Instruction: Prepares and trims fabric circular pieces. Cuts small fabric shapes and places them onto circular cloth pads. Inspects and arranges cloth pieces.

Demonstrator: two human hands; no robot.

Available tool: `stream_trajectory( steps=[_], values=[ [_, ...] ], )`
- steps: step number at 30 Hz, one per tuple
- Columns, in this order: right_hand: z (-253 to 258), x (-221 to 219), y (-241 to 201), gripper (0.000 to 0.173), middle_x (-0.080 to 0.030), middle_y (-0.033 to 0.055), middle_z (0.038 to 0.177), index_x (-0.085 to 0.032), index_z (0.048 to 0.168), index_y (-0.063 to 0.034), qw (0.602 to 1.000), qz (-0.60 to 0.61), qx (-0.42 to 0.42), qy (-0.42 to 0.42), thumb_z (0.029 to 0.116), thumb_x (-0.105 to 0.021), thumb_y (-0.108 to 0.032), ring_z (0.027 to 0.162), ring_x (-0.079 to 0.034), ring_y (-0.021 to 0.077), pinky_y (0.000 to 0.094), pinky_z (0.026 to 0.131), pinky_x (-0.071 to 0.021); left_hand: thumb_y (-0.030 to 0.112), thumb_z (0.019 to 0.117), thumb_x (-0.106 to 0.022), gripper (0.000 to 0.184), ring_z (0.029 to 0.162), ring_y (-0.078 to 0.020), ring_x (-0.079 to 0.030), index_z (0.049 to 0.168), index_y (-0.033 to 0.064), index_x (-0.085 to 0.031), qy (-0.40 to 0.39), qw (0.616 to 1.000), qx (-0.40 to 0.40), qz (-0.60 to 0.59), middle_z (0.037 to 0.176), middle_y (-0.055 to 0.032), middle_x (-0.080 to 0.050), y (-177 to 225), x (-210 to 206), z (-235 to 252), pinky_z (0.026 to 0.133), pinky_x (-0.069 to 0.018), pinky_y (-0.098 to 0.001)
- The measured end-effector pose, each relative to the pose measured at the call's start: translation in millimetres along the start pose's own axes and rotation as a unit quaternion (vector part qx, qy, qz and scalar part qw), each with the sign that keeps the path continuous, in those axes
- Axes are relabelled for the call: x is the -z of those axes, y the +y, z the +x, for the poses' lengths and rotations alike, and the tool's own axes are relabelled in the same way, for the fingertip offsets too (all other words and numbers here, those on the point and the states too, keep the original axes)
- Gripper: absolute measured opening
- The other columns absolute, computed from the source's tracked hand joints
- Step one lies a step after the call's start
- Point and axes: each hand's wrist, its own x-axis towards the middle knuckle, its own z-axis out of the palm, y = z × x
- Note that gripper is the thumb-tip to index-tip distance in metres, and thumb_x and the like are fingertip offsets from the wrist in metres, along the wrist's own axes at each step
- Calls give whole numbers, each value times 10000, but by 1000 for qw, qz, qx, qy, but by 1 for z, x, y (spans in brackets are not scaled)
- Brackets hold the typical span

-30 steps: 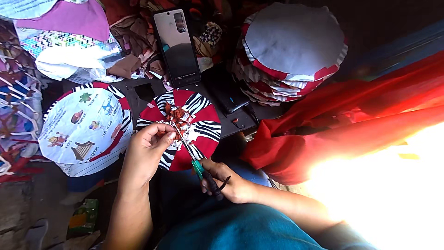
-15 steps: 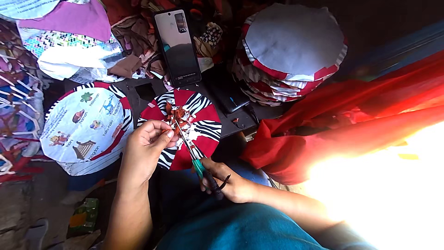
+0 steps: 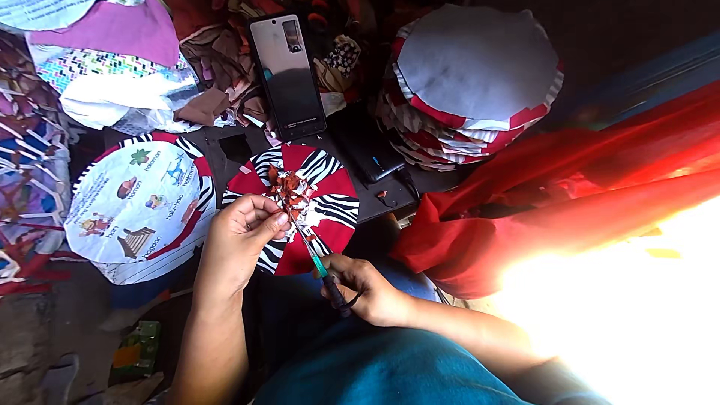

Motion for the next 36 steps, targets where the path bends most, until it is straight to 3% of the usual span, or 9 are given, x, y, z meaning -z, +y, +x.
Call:
stream_trajectory(
  steps=[2,5,8,16,22,26,29,31,36],
  values=[
    [0,1,-2,219,-529,-65,750,-562,1136,46,999,45,-19,-20,1021,-506,-131,635,-525,-50,117,584,-448,-112,879,-651,226,737,-21,-701,1000,78,-643,-4,1000,2,-5,836,65,-703,-1,0,0,715,-611,-204],
    [-1,3,-4,377,-547,-66,813,-517,1195,46,995,81,-22,-60,1052,-464,-299,680,-542,-48,129,603,-463,-120,870,-638,257,754,-26,-692,1040,72,-640,-15,999,16,-25,866,51,-697,-1,1,0,723,-602,-201],
    [-1,2,-5,429,-557,-75,817,-501,1211,29,992,101,-18,-72,1060,-452,-370,661,-534,-56,117,568,-445,-123,880,-621,263,735,-20,-681,1007,106,-603,-23,998,25,-58,841,60,-692,0,0,0,701,-589,-186],
    [0,5,-6,429,-561,-10,836,-527,1220,98,1000,-19,21,-10,1048,-459,-289,727,-538,-37,133,669,-469,-104,907,-609,258,686,-15,-683,1006,129,-561,-1,998,7,-55,780,81,-684,2,2,0,664,-591,-178],
    [0,4,-5,391,-543,14,789,-543,1201,90,998,-31,5,-47,1033,-477,-257,685,-528,-6,154,642,-455,-88,901,-638,200,711,-29,-695,986,90,-669,-19,998,1,-52,807,58,-713,1,1,-2,689,-603,-193],
    [-1,3,-3,367,-551,-2,791,-554,1183,86,999,-16,16,-30,1033,-491,-243,694,-532,-27,139,653,-458,-59,958,-559,200,746,-40,-710,1029,83,-682,-37,998,3,-59,856,59,-725,2,4,-4,723,-616,-214],
    [-1,2,-1,332,-549,-7,787,-566,1162,84,1000,-9,17,-22,1022,-506,-211,695,-529,-31,134,656,-454,-76,932,-580,215,732,-39,-704,1048,89,-656,-31,998,7,-48,841,57,-718,3,4,-3,713,-610,-210],
    [0,2,0,300,-556,-1,785,-575,1155,92,1000,-12,22,-15,1011,-515,-165,691,-530,-32,131,654,-457,-81,922,-585,257,718,-29,-701,1091,114,-577,-29,998,16,-49,832,62,-719,3,4,-2,701,-599,-194],
    [0,2,0,211,-508,-21,712,-600,1097,93,999,-40,24,8,988,-531,-74,620,-451,-42,112,587,-383,-70,960,-562,190,681,-15,-681,994,104,-632,-12,998,13,-53,791,74,-698,1,3,1,667,-595,-178]
  ],
)
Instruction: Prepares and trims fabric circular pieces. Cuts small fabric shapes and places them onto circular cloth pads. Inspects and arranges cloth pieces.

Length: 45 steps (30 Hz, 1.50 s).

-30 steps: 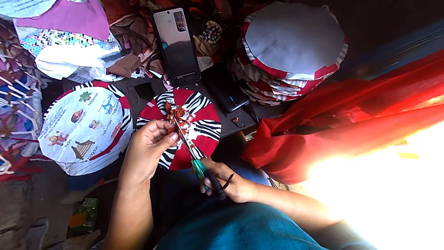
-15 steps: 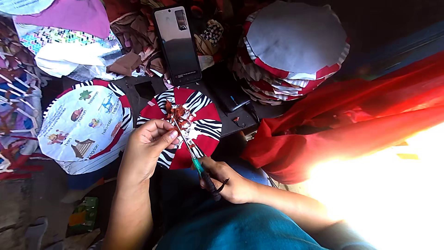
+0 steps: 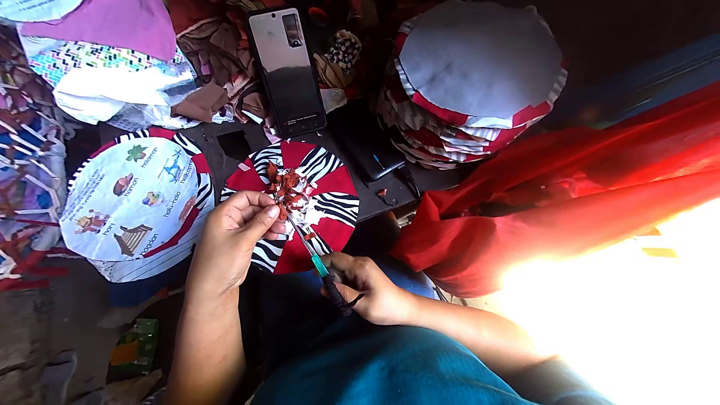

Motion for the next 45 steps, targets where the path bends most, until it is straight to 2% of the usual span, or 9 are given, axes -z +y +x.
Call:
stream_trajectory(
  steps=[3,8,11,16,22,25,28,31,45],
  values=[
    [0,2,0,201,-519,-49,724,-589,1103,72,998,50,-19,-16,997,-522,-85,634,-498,-52,115,604,-431,-55,970,-568,182,704,-12,-682,1019,92,-665,3,1000,0,7,832,70,-706,0,0,0,680,-595,-178],
    [0,6,-3,417,-547,-25,824,-527,1207,80,996,57,-23,-67,1051,-453,-300,712,-541,-35,135,650,-469,-105,922,-595,236,737,-35,-702,1068,71,-650,4,1000,6,16,853,50,-714,4,-2,-2,713,-607,-203],
    [1,6,-4,372,-549,18,796,-551,1191,83,998,8,-27,-59,1022,-490,-243,687,-529,-1,157,643,-453,-116,892,-625,316,712,-29,-706,1093,108,-529,-1,999,3,34,822,67,-718,4,-4,-3,698,-603,-200],
    [1,3,-3,288,-553,12,751,-590,1146,86,999,-26,-15,-18,1001,-537,-157,653,-500,-16,138,615,-422,-112,878,-654,331,705,-19,-700,1074,115,-513,-3,998,-11,63,819,83,-703,3,-3,-4,688,-600,-190],
    [-1,0,-1,236,-512,-24,700,-621,1083,96,999,-32,-2,25,984,-551,-106,606,-426,-47,112,571,-354,-75,900,-667,243,683,-4,-683,1042,89,-557,16,995,-19,98,794,81,-686,0,-3,-2,665,-591,-178],
    [0,1,-2,222,-519,-34,720,-608,1100,87,1000,1,-22,11,989,-535,-91,623,-451,-50,109,582,-376,-70,902,-666,231,685,-4,-686,1042,86,-568,22,995,-23,98,791,83,-687,-1,-4,-1,669,-593,-178],
    [-1,5,-3,309,-539,-37,790,-555,1164,60,996,62,-49,-50,1030,-472,-205,670,-536,-34,139,622,-465,-74,914,-651,236,711,-18,-703,1061,95,-576,22,997,-19,75,814,84,-701,0,-4,-2,699,-609,-201],
    [-1,6,-2,390,-545,-15,804,-550,1174,68,996,48,-40,-65,1042,-450,-286,689,-542,-21,152,645,-473,-101,889,-651,276,752,-23,-711,1087,82,-594,11,997,-22,77,864,71,-714,0,-3,-4,728,-613,-207],
    [0,-1,0,244,-527,-29,731,-594,1107,78,1000,16,3,2,1006,-511,-128,636,-484,-50,117,603,-415,-89,881,-682,183,677,-14,-693,975,68,-667,18,996,-21,83,785,63,-714,0,-6,-5,659,-599,-182]
  ],
)
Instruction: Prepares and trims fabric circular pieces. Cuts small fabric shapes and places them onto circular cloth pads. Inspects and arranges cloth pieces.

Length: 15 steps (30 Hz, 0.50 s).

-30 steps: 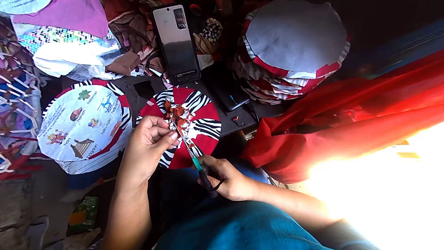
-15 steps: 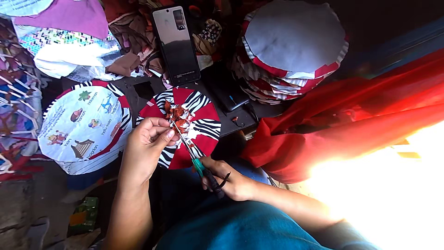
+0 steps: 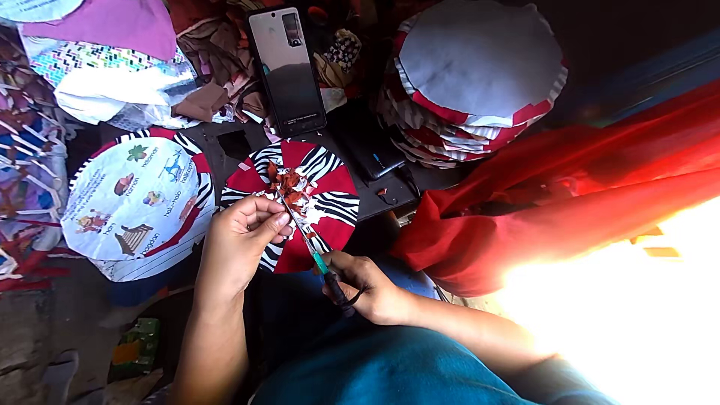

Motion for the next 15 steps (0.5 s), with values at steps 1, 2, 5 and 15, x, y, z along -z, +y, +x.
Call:
stream_trajectory(
  steps=[1,2,5,15],
  values=[
    [0,-1,1,227,-508,-36,712,-600,1095,82,1000,-8,4,8,1002,-520,-109,622,-450,-53,110,588,-381,-87,886,-679,179,690,-18,-699,977,67,-667,-1,1000,2,-4,793,61,-716,0,0,0,674,-606,-189],
    [0,-1,1,217,-494,-40,701,-603,1091,83,1000,-15,5,11,997,-525,-96,614,-429,-55,107,581,-360,-90,888,-677,184,703,-23,-703,984,66,-665,-3,1000,6,-11,806,59,-718,0,1,0,690,-611,-197],
    [1,2,-1,208,-499,-52,716,-593,1108,66,999,12,-32,-10,998,-525,-98,624,-472,-51,112,588,-402,-108,883,-659,223,742,-37,-712,1036,54,-657,-4,1000,12,-23,854,47,-721,-2,3,1,722,-616,-211],
    [0,3,-5,333,-575,22,803,-576,1169,67,997,-38,-56,-45,1006,-508,-215,687,-540,-3,161,638,-455,-111,860,-690,381,671,-19,-695,1132,87,-511,12,998,40,38,801,61,-707,6,1,-1,660,-596,-192]
  ],
)
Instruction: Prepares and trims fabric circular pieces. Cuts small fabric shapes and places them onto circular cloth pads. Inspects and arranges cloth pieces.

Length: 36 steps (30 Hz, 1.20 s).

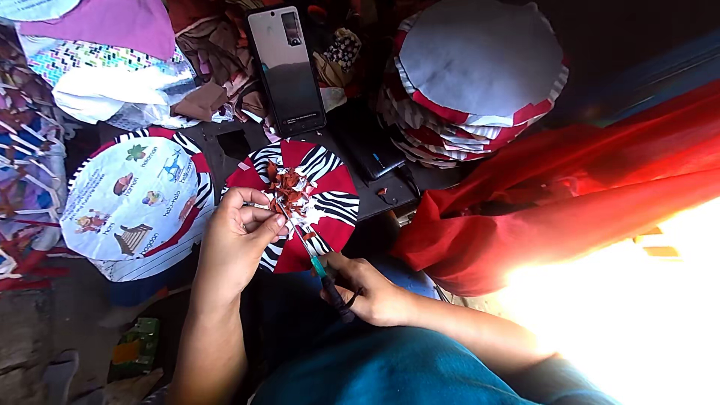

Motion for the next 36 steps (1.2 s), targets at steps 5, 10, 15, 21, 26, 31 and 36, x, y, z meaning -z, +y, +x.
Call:
stream_trajectory(
  steps=[5,10,15,21,26,31,36],
  values=[
    [0,-1,-3,346,-615,51,800,-602,1178,72,999,-46,5,28,991,-553,-215,693,-562,27,188,644,-468,-93,857,-717,412,702,-20,-695,1180,63,-514,1,998,0,61,841,26,-709,1,-1,-2,679,-589,-196],
    [-1,-1,-1,298,-583,38,739,-629,1141,81,996,-74,14,52,979,-569,-162,641,-512,27,181,604,-431,-78,865,-726,413,709,-31,-705,1194,52,-512,3,997,3,74,854,10,-714,2,0,0,694,-599,-210],
    [0,2,-3,252,-543,-8,733,-608,1146,76,1000,-14,-19,21,993,-545,-114,628,-486,-11,144,597,-414,-35,884,-728,390,711,-11,-688,1199,55,-516,13,996,-15,92,863,20,-706,0,2,3,691,-582,-191],
    [-5,17,-19,464,-599,59,897,-500,1319,54,996,-58,-22,-68,1045,-434,-315,789,-581,70,244,731,-500,134,1019,-621,199,834,-121,-683,1181,64,-711,60,977,-54,196,1078,-95,-724,-2,8,10,785,-566,-348],
    [-20,29,-49,519,-689,121,907,-566,1325,44,954,-286,-9,85,963,-620,-323,751,-653,200,393,683,-554,128,1024,-583,190,783,-78,-643,1144,39,-700,62,979,-92,170,980,-71,-703,-11,16,8,736,-546,-292],
    [-22,58,-60,442,-697,100,827,-645,1257,-2,867,-441,15,233,944,-672,-313,660,-651,216,427,617,-559,153,1008,-592,191,784,-27,-637,1127,46,-697,84,981,-106,136,957,-30,-699,-23,14,-3,729,-541,-239],
    [-1,79,-71,419,-718,215,1002,-638,1350,-35,790,-526,-131,287,974,-676,-216,879,-707,407,607,761,-549,148,1013,-580,194,793,-36,-644,1119,33,-695,106,981,-109,123,952,-44,-699,-33,19,-17,733,-540,-241]
  ],
)
